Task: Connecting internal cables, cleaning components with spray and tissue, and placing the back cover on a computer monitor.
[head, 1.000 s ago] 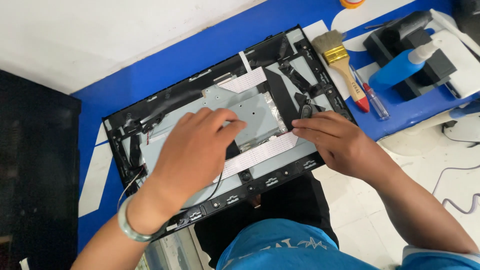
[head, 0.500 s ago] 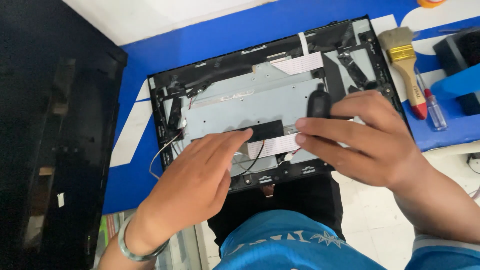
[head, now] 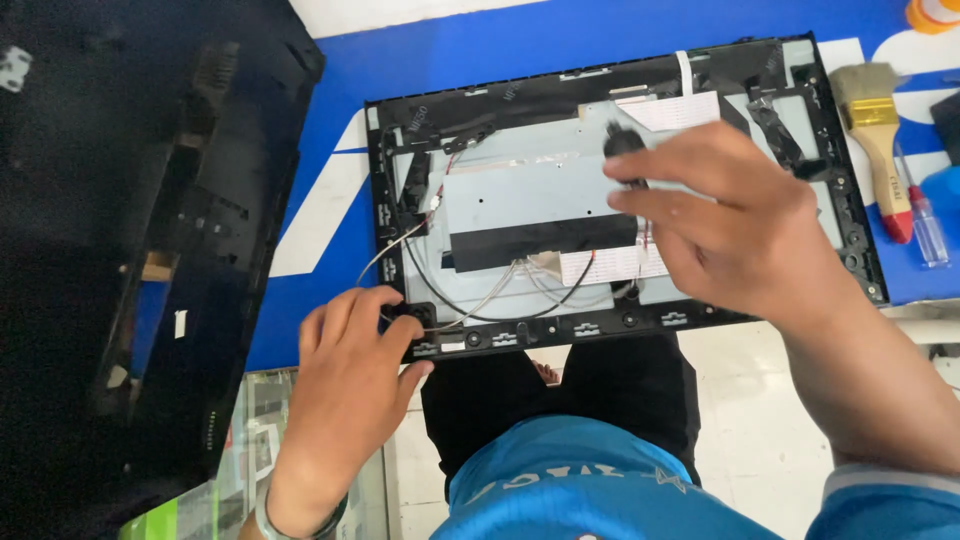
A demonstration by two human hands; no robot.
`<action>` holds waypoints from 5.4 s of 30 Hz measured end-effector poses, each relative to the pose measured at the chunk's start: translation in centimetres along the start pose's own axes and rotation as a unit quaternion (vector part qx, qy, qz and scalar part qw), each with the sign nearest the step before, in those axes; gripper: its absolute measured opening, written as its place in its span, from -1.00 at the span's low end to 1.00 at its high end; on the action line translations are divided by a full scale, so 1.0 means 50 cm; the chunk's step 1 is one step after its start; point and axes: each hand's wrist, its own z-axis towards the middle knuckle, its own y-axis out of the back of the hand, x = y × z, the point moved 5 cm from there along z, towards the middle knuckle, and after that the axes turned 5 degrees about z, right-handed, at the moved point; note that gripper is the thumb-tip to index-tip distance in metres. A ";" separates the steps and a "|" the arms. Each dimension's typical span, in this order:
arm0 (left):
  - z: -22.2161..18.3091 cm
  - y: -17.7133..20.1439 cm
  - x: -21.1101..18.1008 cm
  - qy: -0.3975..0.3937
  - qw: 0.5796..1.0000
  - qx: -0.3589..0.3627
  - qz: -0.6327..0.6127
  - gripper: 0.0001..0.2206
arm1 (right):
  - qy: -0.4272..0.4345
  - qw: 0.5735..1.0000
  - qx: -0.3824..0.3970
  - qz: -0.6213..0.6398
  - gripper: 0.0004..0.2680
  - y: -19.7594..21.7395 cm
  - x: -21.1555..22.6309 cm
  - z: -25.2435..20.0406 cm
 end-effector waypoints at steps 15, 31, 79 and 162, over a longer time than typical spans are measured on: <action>-0.016 0.009 0.038 0.051 0.993 0.066 -0.087 -0.67 | -0.048 0.944 0.144 0.295 -0.83 -0.216 0.181 -0.089; 0.084 0.271 -0.045 -0.261 0.911 -0.253 -0.197 -0.85 | 0.031 0.966 0.080 0.245 -0.79 -0.316 0.174 0.074; 0.197 0.075 0.062 0.055 0.979 0.006 -0.194 -0.68 | -0.256 0.965 0.037 0.044 -0.85 0.007 -0.123 -0.110; 0.678 0.029 -0.416 0.059 0.862 0.120 -0.488 -0.43 | -0.301 0.927 -0.068 -0.213 -0.92 0.009 -0.056 -0.308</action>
